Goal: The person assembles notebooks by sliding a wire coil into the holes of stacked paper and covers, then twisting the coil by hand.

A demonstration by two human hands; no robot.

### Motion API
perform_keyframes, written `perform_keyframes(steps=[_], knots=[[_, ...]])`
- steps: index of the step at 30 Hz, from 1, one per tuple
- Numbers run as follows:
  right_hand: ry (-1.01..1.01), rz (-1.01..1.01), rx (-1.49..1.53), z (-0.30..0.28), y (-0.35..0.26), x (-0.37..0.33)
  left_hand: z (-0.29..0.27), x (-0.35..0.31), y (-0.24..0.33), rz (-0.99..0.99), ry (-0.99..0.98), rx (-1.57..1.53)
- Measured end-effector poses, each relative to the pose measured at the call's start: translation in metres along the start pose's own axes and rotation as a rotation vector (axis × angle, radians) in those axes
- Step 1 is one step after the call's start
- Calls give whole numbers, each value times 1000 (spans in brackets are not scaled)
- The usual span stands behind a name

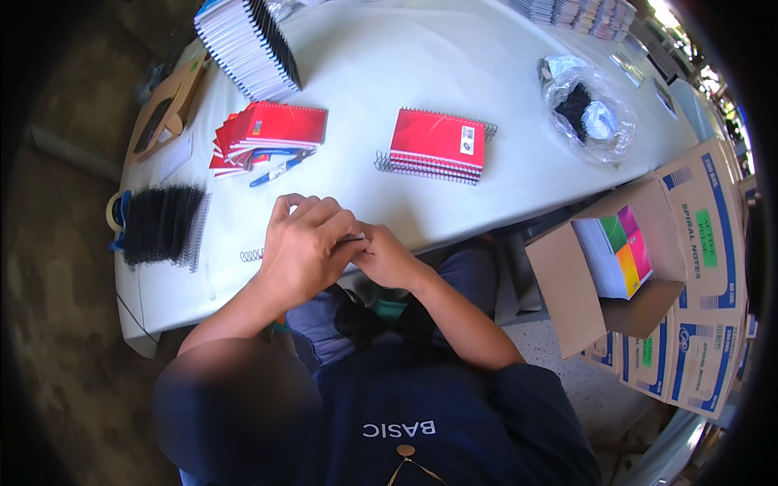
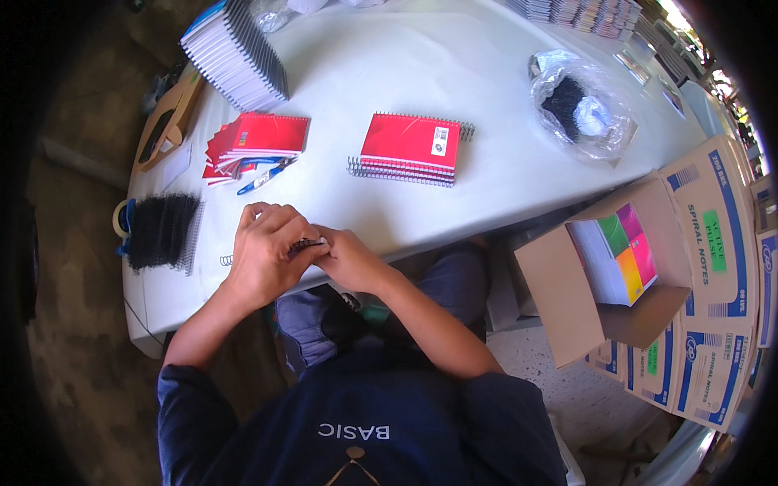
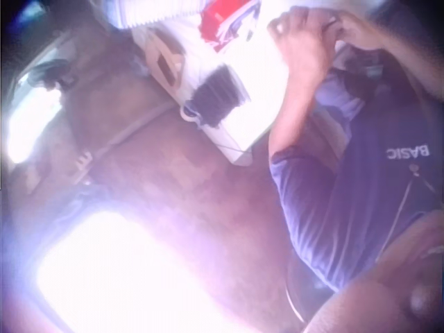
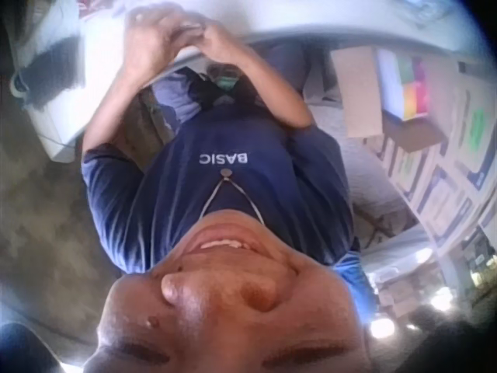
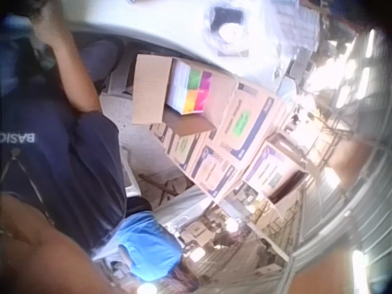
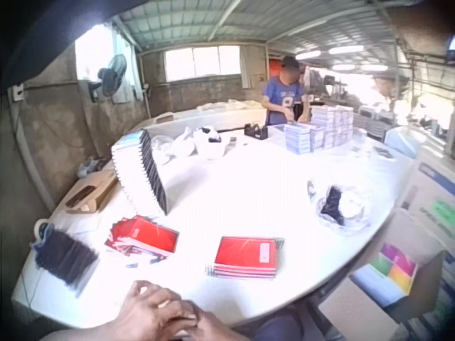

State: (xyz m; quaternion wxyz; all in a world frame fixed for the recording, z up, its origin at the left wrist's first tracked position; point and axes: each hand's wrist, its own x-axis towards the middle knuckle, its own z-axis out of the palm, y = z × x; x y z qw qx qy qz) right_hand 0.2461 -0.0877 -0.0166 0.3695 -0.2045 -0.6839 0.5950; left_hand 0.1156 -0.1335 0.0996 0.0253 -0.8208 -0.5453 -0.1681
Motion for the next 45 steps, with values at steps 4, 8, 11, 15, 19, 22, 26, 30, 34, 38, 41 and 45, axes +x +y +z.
perform_keyframes(steps=[4,8,11,15,19,22,26,30,34,38,41,45], knots=[[326,-318,-103,-44,-45,-3,-15,33,4,-93,287,23],[467,-616,-499,-122,-68,21,21,78,-17,68,518,-42],[413,-279,-570,-158,-31,8,90,95,-31,52,449,-152],[551,-182,-400,-161,9,-4,129,92,-35,-153,504,-418],[628,-30,-456,-132,8,-1,149,96,-37,-478,450,-942],[657,-64,-459,-132,11,-4,150,94,-22,-549,454,-1011],[669,-17,-444,-133,16,-6,137,85,-29,-476,430,-754],[804,-248,-510,-132,11,-9,94,83,-93,-295,448,-81],[831,-463,-483,-100,-1,-13,74,33,-163,-281,141,498],[523,-172,164,-49,-15,-20,41,23,-137,-225,213,338],[182,432,1154,-35,-29,-4,23,-6,-78,-91,182,315],[171,331,771,-31,-25,16,17,-37,-23,48,137,165]])
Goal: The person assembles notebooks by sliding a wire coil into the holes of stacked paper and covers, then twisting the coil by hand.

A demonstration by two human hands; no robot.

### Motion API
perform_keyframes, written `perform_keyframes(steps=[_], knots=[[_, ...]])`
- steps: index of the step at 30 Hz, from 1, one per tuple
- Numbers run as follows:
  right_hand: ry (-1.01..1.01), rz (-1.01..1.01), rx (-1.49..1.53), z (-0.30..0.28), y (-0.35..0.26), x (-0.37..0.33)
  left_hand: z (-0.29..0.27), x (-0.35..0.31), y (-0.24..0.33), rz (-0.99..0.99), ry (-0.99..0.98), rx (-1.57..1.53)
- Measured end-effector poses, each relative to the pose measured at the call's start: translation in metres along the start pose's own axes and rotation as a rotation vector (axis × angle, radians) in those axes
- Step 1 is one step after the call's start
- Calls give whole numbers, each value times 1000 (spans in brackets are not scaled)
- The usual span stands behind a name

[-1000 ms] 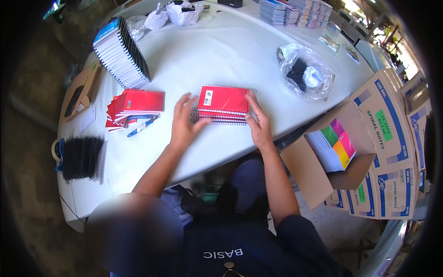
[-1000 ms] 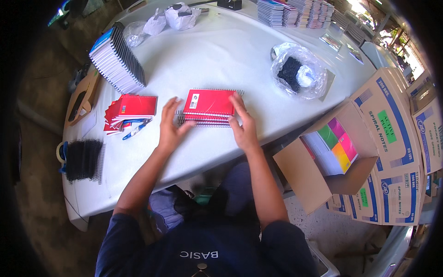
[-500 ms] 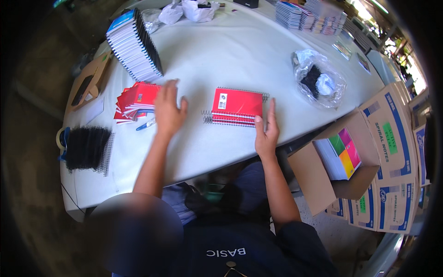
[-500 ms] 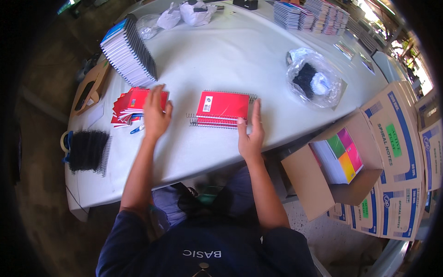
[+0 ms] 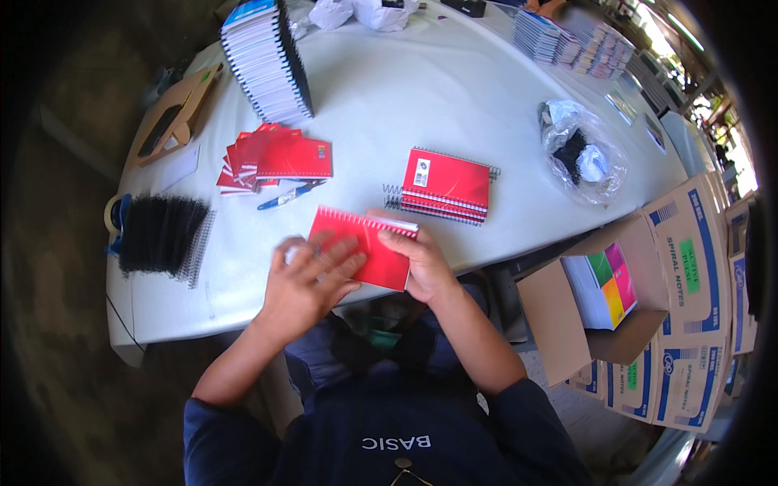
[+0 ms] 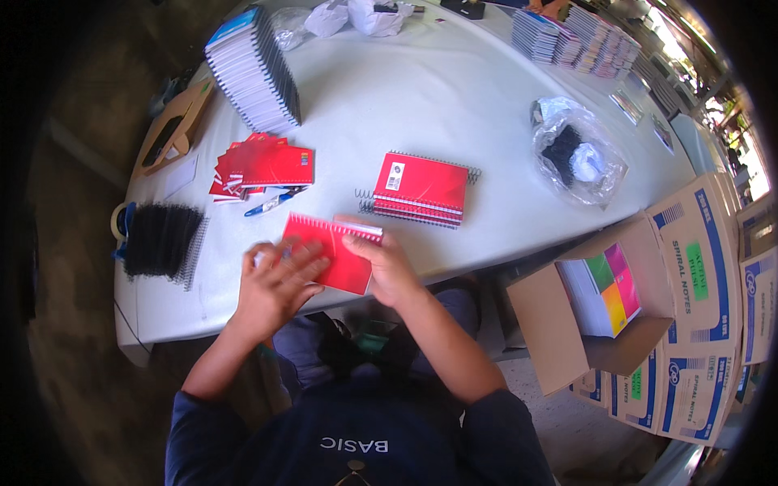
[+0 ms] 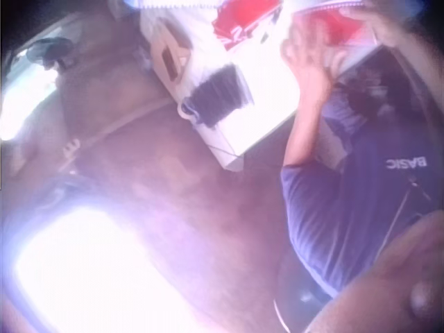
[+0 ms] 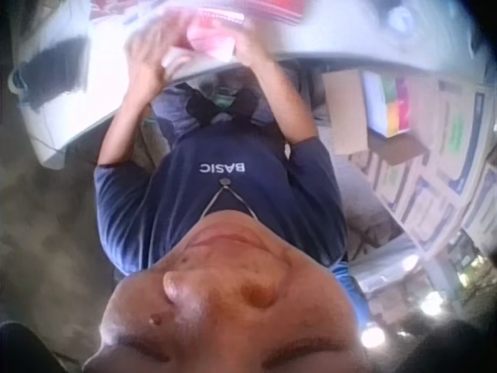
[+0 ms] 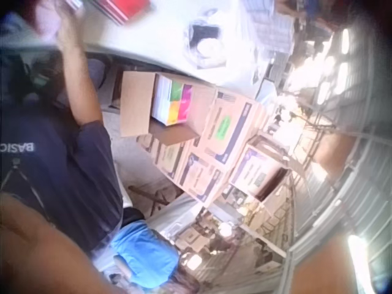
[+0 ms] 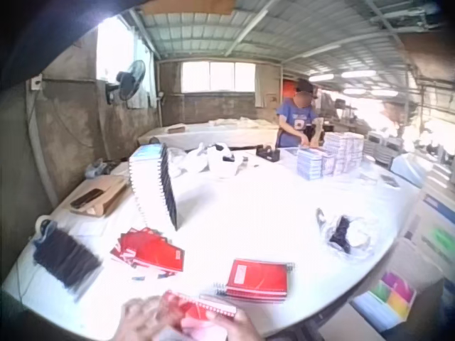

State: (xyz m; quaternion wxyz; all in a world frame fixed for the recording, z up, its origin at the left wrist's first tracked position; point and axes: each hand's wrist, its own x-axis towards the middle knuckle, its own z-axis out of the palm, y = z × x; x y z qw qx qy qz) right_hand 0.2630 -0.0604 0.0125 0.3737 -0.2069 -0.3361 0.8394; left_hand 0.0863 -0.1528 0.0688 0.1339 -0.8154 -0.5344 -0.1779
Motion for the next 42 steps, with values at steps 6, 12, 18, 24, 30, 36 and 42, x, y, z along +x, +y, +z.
perform_keyframes(steps=[6,12,18,24,30,36,42], knots=[[-194,-73,-596,-17,6,24,47,-15,-25,-902,-54,-1363],[-137,-46,-765,-14,9,22,58,-45,-89,-538,24,31],[-159,-178,-748,-12,12,20,41,-102,-166,-946,-90,543],[-273,-264,-703,-19,11,20,4,-82,-157,-1100,116,176],[-254,-314,-675,-17,10,18,-4,-61,-152,-1085,265,-19],[-128,-276,-729,-16,11,19,13,-26,-64,-742,-114,-963],[-132,-303,-823,-21,18,20,22,-25,-65,-838,-233,-1011]])
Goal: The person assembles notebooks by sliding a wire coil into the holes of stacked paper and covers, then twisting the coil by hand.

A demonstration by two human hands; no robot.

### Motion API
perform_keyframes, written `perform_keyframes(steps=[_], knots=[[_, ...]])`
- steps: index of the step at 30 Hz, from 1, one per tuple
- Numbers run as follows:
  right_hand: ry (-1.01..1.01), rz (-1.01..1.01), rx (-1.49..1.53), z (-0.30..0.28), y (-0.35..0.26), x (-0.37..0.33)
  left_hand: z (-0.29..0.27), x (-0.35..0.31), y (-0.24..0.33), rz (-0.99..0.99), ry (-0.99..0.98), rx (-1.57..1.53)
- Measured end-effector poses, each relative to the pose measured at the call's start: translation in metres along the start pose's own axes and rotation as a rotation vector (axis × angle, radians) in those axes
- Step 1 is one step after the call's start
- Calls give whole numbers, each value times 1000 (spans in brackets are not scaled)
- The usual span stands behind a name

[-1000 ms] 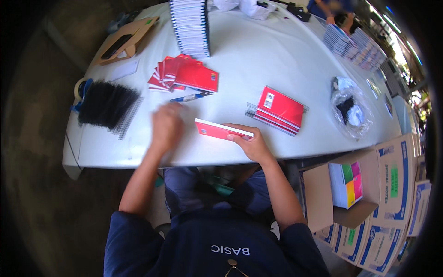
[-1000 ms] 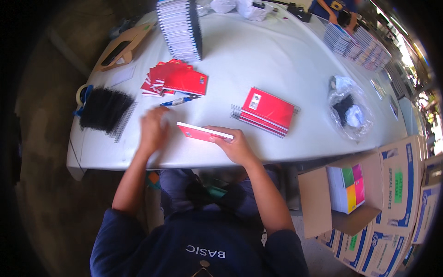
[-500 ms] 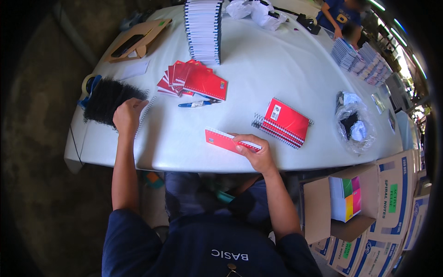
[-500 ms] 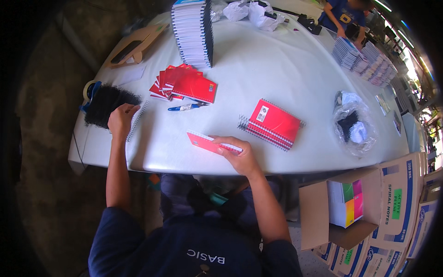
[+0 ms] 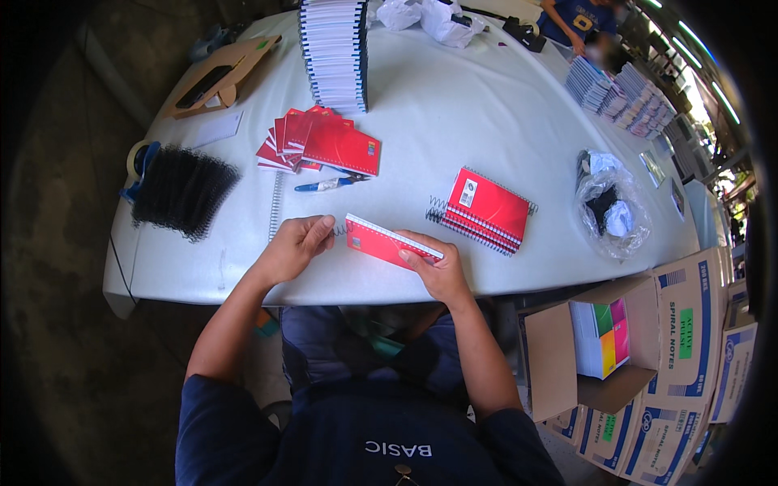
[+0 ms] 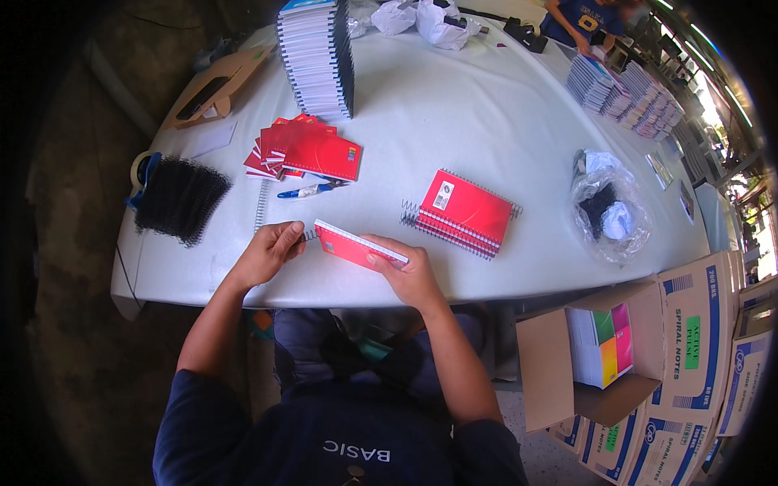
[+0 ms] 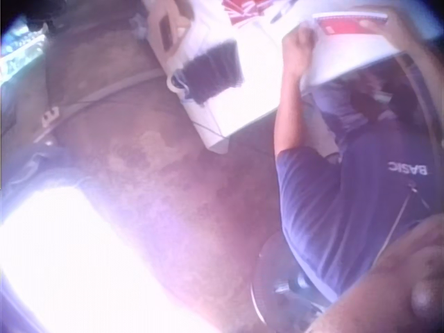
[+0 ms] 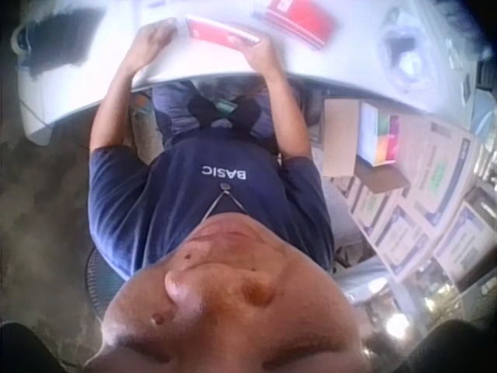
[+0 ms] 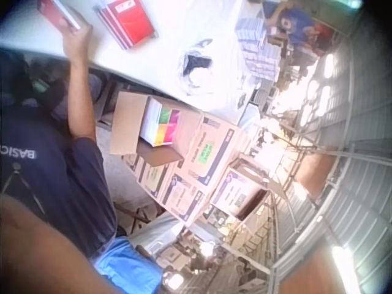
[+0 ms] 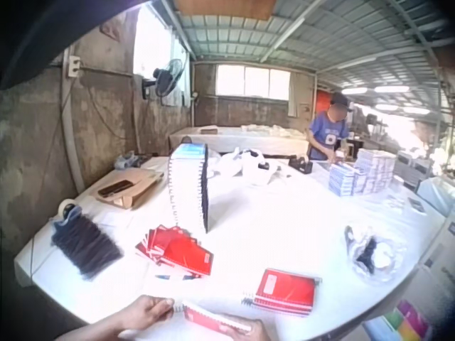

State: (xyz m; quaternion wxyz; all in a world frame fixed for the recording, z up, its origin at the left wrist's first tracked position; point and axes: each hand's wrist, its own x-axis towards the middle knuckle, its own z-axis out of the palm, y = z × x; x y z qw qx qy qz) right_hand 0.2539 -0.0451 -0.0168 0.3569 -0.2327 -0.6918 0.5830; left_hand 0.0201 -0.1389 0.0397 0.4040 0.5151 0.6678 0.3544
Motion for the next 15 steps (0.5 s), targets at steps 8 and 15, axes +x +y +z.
perform_keyframes(steps=[8,15], knots=[[-28,-39,-24,2,-4,0,-26,16,-2,-394,-263,-675],[-65,-103,-83,-1,-10,-2,-24,13,24,563,47,296]])
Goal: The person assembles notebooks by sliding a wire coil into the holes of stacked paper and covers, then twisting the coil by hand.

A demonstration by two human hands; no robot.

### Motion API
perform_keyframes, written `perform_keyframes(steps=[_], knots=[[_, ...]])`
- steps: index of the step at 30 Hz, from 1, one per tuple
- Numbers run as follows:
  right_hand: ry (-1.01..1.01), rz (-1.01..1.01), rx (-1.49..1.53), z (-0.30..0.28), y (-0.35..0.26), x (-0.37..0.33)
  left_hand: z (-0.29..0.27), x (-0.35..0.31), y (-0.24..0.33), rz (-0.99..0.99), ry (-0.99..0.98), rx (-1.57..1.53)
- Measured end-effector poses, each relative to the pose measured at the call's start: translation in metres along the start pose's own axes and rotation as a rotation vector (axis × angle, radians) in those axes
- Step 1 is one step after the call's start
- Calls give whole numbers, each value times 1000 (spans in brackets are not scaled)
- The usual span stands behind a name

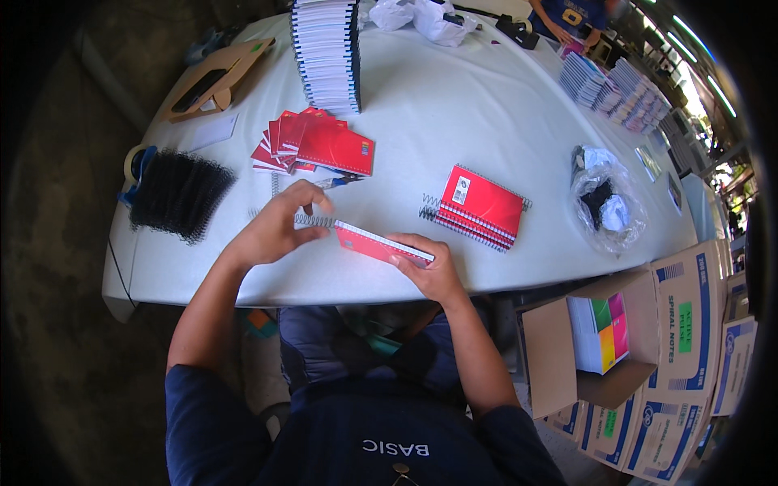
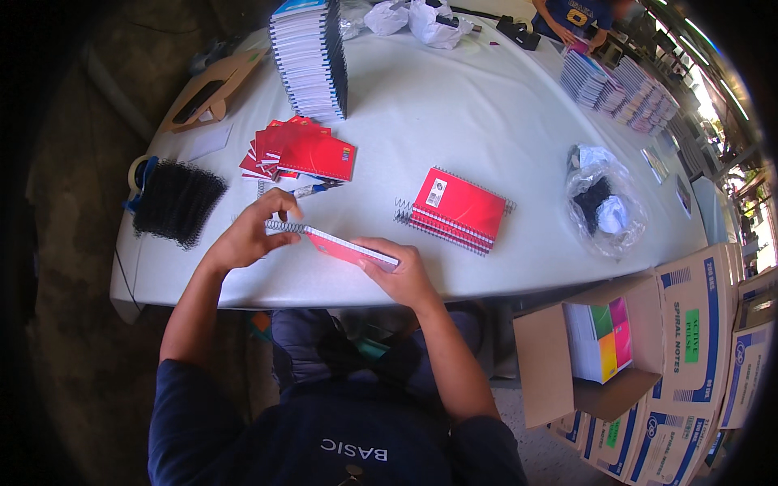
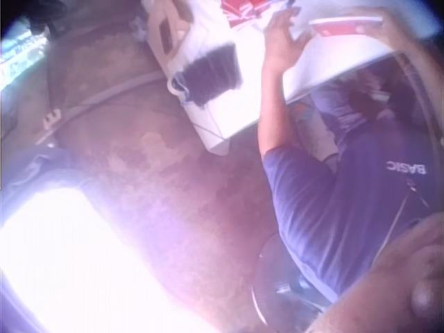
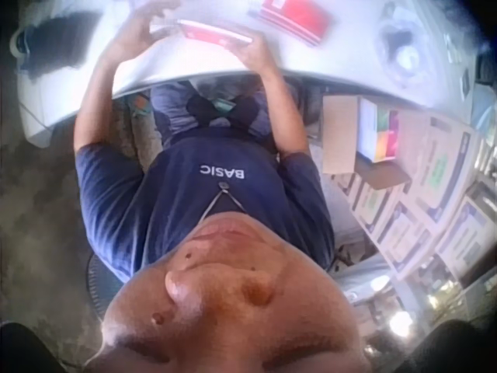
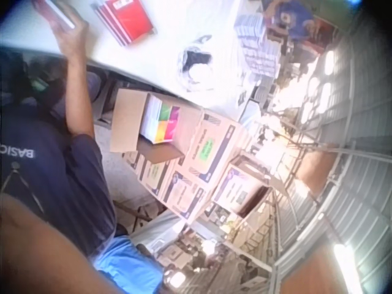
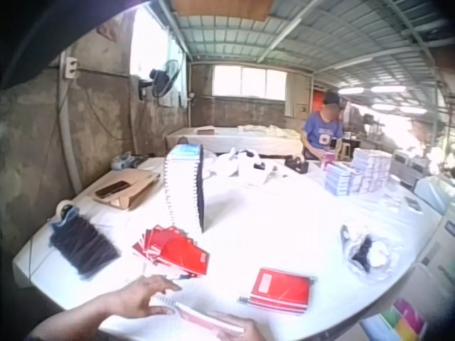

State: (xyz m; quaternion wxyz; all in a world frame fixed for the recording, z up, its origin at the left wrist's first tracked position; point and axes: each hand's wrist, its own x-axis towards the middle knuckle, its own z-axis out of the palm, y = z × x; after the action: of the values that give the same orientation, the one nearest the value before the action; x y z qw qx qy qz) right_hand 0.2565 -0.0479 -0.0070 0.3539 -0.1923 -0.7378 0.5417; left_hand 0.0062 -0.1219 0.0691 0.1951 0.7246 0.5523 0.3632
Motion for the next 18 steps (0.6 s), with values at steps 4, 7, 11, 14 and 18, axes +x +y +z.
perform_keyframes(steps=[4,7,11,14,18], knots=[[-46,108,53,4,-2,1,-5,5,25,10,-339,441],[-7,37,-47,15,-3,-4,8,5,41,84,-36,770],[86,-124,-93,32,-7,-15,72,-65,-5,69,47,817],[106,-158,-125,38,1,-18,73,-80,-3,196,71,966],[50,-284,-147,57,-3,-27,72,-73,-33,-92,441,529]])
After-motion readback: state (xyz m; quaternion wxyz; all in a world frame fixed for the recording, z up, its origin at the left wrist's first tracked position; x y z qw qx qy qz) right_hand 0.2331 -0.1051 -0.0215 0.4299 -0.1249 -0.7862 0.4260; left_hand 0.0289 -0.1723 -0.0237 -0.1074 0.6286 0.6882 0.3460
